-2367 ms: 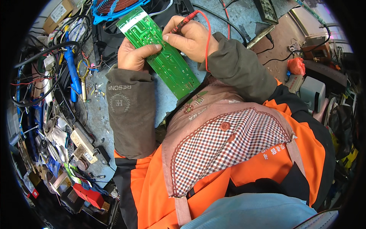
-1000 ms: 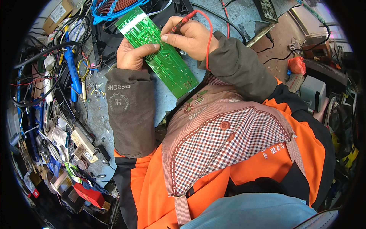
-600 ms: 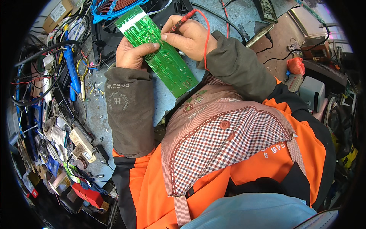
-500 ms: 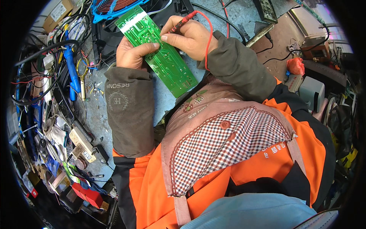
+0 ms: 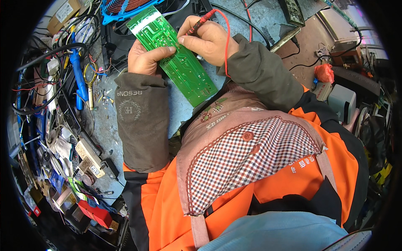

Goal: The person uses a soldering iron to work on a green circuit board, then retrieves a multimeter from a toolbox to test the board with probes. The person continues to solder and test the circuit board.

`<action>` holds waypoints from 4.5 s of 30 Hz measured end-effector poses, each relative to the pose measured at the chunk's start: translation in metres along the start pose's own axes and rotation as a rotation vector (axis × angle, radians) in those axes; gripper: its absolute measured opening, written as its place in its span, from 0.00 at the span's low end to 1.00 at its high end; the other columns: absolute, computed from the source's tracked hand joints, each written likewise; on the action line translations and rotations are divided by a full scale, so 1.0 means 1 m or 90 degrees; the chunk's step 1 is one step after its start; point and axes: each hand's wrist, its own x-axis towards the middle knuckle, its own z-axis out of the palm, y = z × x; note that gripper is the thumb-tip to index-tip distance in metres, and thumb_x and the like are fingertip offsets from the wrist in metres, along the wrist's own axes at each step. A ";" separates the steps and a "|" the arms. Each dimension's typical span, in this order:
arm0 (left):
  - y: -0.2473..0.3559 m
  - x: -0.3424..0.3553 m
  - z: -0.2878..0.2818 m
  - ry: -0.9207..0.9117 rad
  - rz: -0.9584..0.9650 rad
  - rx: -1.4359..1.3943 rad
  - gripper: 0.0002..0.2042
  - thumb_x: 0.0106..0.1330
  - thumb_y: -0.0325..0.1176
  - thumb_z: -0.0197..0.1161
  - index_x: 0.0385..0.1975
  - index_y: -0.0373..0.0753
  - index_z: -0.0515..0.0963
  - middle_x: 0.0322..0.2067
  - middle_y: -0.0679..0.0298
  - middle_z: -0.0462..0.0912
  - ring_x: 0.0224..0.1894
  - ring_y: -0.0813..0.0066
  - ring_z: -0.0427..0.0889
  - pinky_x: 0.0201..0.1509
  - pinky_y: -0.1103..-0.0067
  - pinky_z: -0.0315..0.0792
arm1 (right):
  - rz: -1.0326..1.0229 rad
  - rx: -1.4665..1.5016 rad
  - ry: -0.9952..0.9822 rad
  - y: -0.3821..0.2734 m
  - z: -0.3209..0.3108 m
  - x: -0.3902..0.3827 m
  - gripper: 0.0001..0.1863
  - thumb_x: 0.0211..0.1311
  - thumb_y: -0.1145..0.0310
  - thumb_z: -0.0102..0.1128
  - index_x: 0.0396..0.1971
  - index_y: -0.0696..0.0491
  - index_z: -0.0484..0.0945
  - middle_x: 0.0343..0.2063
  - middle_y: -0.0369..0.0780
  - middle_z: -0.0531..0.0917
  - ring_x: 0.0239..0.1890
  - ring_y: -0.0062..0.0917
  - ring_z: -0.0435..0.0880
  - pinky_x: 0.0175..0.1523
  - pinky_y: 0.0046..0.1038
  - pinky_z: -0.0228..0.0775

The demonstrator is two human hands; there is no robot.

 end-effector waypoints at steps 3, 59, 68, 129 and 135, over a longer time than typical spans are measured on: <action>-0.003 0.001 0.000 -0.001 0.006 -0.015 0.19 0.57 0.11 0.64 0.50 0.30 0.78 0.41 0.55 0.88 0.41 0.63 0.89 0.49 0.68 0.83 | -0.005 -0.017 0.000 0.000 -0.001 0.001 0.07 0.73 0.69 0.60 0.41 0.56 0.78 0.30 0.32 0.79 0.34 0.13 0.76 0.41 0.21 0.69; -0.001 0.001 -0.001 0.016 0.004 0.002 0.21 0.56 0.10 0.64 0.51 0.30 0.77 0.41 0.54 0.88 0.41 0.62 0.89 0.49 0.68 0.84 | 0.059 0.115 0.001 -0.004 -0.003 -0.003 0.06 0.69 0.72 0.65 0.40 0.58 0.80 0.32 0.33 0.84 0.37 0.13 0.82 0.42 0.20 0.73; -0.003 0.002 -0.004 -0.006 0.004 -0.004 0.20 0.56 0.10 0.64 0.50 0.31 0.78 0.41 0.55 0.88 0.41 0.63 0.88 0.50 0.68 0.83 | 0.013 0.058 0.010 -0.001 0.000 -0.002 0.04 0.70 0.72 0.63 0.38 0.57 0.78 0.29 0.32 0.81 0.33 0.12 0.78 0.37 0.20 0.69; -0.003 0.002 -0.002 0.011 0.006 -0.018 0.20 0.56 0.10 0.65 0.50 0.31 0.78 0.41 0.54 0.88 0.40 0.63 0.89 0.48 0.68 0.84 | -0.005 0.016 0.004 -0.004 0.000 -0.004 0.04 0.70 0.72 0.62 0.39 0.57 0.77 0.29 0.32 0.80 0.33 0.12 0.77 0.37 0.20 0.68; 0.001 -0.001 0.001 0.016 -0.006 -0.021 0.20 0.54 0.11 0.67 0.48 0.30 0.78 0.38 0.54 0.88 0.38 0.63 0.89 0.46 0.68 0.84 | -0.020 0.003 0.016 -0.003 0.002 -0.004 0.04 0.71 0.72 0.62 0.39 0.56 0.77 0.29 0.32 0.80 0.33 0.12 0.78 0.38 0.21 0.69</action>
